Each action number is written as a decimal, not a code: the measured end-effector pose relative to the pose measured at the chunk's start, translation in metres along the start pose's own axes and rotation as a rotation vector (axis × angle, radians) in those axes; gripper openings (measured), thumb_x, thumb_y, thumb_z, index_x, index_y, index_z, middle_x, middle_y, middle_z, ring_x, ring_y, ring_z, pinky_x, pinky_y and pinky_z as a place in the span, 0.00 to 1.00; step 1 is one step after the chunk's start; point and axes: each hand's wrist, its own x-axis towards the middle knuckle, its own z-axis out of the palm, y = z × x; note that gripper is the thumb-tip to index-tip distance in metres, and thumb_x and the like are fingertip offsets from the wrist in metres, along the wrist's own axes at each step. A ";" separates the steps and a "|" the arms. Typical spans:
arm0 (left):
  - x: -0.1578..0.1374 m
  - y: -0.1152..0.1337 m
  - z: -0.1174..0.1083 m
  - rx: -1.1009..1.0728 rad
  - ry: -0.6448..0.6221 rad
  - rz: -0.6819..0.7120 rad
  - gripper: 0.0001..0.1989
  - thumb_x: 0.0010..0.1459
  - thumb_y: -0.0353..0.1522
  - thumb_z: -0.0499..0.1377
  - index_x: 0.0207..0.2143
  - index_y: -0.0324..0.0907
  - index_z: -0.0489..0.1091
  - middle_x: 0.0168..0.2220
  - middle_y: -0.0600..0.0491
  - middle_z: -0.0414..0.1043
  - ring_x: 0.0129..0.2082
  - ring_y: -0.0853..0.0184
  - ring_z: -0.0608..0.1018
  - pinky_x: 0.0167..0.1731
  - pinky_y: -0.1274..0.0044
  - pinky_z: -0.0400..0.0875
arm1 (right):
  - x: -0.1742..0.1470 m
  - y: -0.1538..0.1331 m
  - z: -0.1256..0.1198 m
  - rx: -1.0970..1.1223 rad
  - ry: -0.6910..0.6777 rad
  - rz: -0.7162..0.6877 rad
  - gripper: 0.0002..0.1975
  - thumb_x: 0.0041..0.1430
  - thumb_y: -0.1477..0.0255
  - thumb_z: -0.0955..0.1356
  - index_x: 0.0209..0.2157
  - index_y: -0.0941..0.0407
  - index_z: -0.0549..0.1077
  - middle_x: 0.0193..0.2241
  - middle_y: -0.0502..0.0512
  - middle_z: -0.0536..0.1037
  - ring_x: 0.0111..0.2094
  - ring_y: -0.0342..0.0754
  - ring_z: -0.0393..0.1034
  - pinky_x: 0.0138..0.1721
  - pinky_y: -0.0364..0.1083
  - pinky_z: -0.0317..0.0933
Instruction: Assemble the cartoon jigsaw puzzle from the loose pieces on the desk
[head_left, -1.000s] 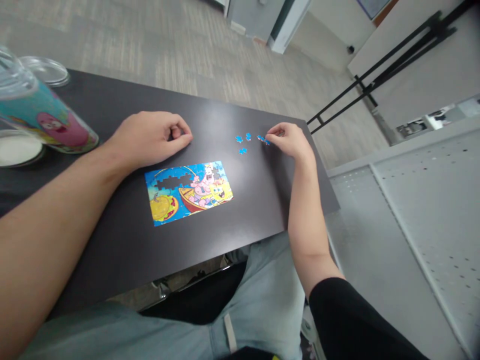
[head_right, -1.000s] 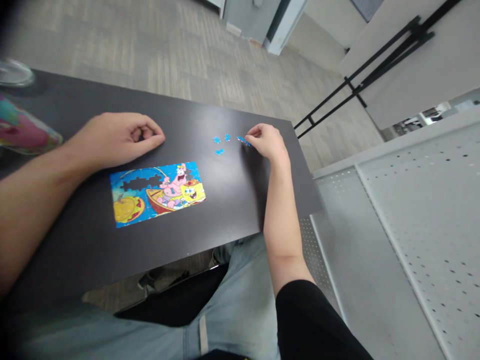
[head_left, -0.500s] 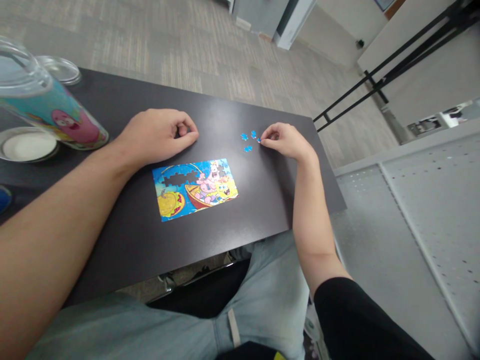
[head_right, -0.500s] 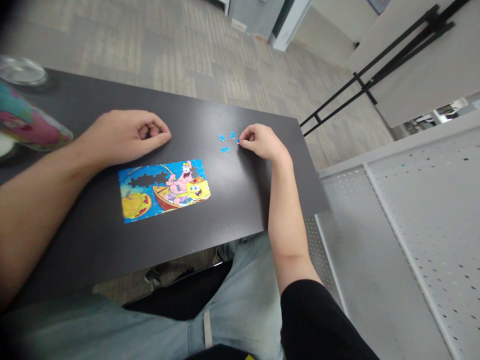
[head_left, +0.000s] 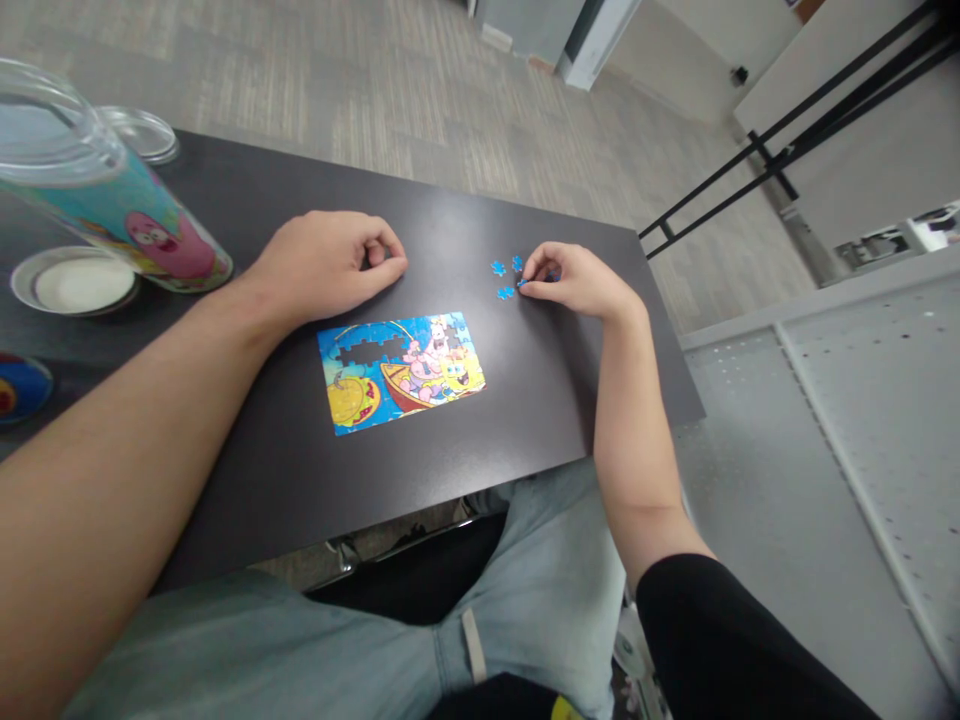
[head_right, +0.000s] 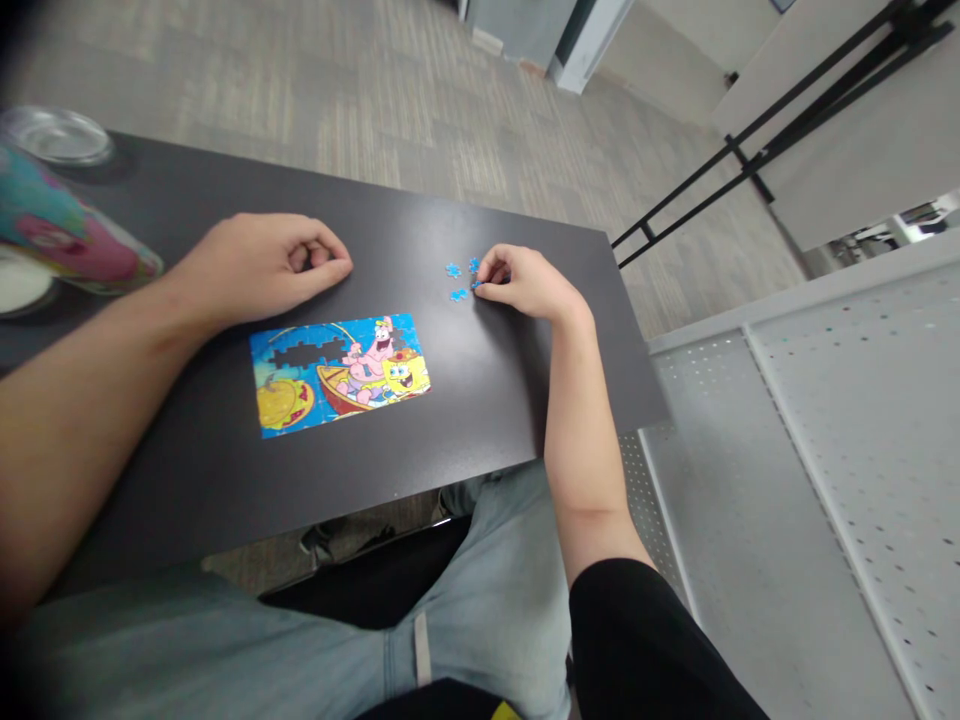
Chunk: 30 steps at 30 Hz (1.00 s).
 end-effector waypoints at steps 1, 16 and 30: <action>0.000 0.000 0.000 -0.002 0.003 0.001 0.30 0.75 0.52 0.60 0.57 0.41 0.91 0.46 0.48 0.90 0.53 0.48 0.89 0.62 0.61 0.79 | 0.000 -0.001 0.002 0.034 -0.018 -0.006 0.11 0.58 0.67 0.85 0.39 0.49 0.85 0.41 0.55 0.92 0.43 0.59 0.83 0.53 0.58 0.79; -0.004 0.000 0.003 -0.048 0.033 0.027 0.25 0.76 0.51 0.63 0.56 0.43 0.90 0.44 0.47 0.90 0.50 0.52 0.85 0.59 0.63 0.79 | 0.003 -0.041 0.046 0.464 -0.265 -0.200 0.19 0.67 0.57 0.90 0.48 0.52 0.90 0.40 0.54 0.91 0.41 0.53 0.86 0.43 0.49 0.80; -0.006 0.005 0.003 -0.041 0.035 -0.004 0.25 0.74 0.47 0.61 0.58 0.45 0.90 0.54 0.46 0.92 0.50 0.54 0.85 0.59 0.63 0.79 | -0.003 -0.061 0.061 0.448 -0.429 -0.172 0.20 0.68 0.53 0.92 0.46 0.51 0.92 0.44 0.58 0.95 0.46 0.57 0.89 0.53 0.55 0.87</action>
